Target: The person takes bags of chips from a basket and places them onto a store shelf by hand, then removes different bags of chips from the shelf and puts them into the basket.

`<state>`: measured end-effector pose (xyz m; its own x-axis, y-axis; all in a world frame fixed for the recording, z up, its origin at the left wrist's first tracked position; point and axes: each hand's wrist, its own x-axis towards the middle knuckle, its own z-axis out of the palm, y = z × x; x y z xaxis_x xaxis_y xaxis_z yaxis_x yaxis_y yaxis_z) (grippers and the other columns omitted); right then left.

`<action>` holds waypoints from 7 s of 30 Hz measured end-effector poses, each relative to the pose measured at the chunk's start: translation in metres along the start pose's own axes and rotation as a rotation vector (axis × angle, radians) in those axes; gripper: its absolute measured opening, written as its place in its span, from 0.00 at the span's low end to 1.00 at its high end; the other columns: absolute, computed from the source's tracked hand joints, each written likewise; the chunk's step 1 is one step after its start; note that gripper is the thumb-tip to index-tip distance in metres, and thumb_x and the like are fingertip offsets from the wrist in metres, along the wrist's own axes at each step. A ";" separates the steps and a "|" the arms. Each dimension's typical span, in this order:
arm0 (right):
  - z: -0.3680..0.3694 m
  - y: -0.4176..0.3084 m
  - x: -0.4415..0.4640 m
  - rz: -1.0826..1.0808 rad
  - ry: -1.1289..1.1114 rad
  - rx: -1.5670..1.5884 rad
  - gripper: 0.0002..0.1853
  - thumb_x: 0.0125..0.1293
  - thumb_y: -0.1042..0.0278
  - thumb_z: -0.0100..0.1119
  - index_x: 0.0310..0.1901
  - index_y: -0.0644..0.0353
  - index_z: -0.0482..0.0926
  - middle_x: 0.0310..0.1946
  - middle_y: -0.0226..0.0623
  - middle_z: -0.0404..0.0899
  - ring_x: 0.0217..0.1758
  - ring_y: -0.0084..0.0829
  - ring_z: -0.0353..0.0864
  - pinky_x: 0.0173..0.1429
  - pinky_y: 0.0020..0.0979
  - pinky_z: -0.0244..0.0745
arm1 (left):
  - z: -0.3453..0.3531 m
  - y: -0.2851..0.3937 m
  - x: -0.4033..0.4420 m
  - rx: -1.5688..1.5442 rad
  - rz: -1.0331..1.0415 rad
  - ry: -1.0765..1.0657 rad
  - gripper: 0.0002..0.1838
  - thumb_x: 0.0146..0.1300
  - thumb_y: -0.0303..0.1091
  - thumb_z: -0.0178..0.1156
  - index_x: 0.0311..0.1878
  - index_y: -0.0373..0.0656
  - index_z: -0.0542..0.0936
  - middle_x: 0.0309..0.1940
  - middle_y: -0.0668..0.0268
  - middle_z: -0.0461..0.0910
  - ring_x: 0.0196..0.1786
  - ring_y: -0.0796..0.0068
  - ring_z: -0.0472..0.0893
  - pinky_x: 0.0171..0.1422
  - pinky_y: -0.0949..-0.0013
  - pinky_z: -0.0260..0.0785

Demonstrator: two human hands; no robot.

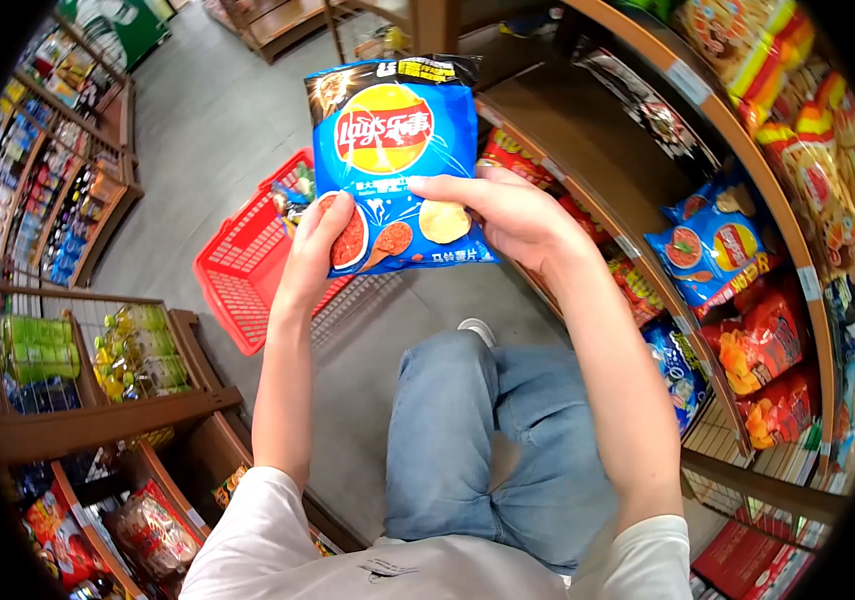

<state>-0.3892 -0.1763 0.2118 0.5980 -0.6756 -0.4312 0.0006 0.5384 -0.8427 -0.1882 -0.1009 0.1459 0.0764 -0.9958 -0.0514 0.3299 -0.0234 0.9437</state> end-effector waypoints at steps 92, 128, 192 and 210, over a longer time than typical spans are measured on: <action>0.124 0.093 0.138 -0.205 -0.192 -1.323 0.13 0.60 0.75 0.54 0.46 0.67 0.81 0.47 0.57 0.81 0.52 0.52 0.82 0.57 0.48 0.77 | -0.234 -0.132 0.054 1.382 0.003 0.561 0.22 0.56 0.31 0.61 0.54 0.33 0.72 0.47 0.41 0.76 0.54 0.39 0.75 0.61 0.47 0.70; 0.114 0.089 0.131 -0.251 -0.088 -1.188 0.18 0.54 0.73 0.65 0.47 0.69 0.80 0.44 0.58 0.82 0.52 0.51 0.82 0.57 0.45 0.77 | -0.221 -0.030 -0.011 1.164 0.281 0.545 0.11 0.55 0.22 0.66 0.37 0.35 0.74 0.43 0.49 0.84 0.49 0.50 0.83 0.51 0.58 0.76; -0.049 -0.017 -0.040 0.030 0.888 -0.827 0.40 0.59 0.31 0.56 0.41 0.74 0.81 0.38 0.58 0.84 0.37 0.44 0.87 0.43 0.38 0.81 | 0.099 -0.032 0.085 0.210 0.188 -0.045 0.22 0.69 0.49 0.59 0.44 0.34 0.76 0.28 0.63 0.84 0.32 0.79 0.83 0.35 0.72 0.75; -0.171 0.009 -0.047 -0.453 1.368 -0.639 0.30 0.64 0.50 0.61 0.51 0.75 0.74 0.48 0.64 0.79 0.56 0.55 0.79 0.61 0.42 0.71 | 0.220 -0.082 0.197 0.447 0.426 -0.522 0.37 0.58 0.44 0.71 0.65 0.33 0.67 0.44 0.58 0.80 0.40 0.77 0.79 0.47 0.72 0.76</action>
<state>-0.5547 -0.2254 0.1693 -0.5067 -0.8312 0.2290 -0.5651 0.1196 -0.8163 -0.4070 -0.3149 0.1298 -0.3747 -0.8377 0.3974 -0.0447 0.4444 0.8947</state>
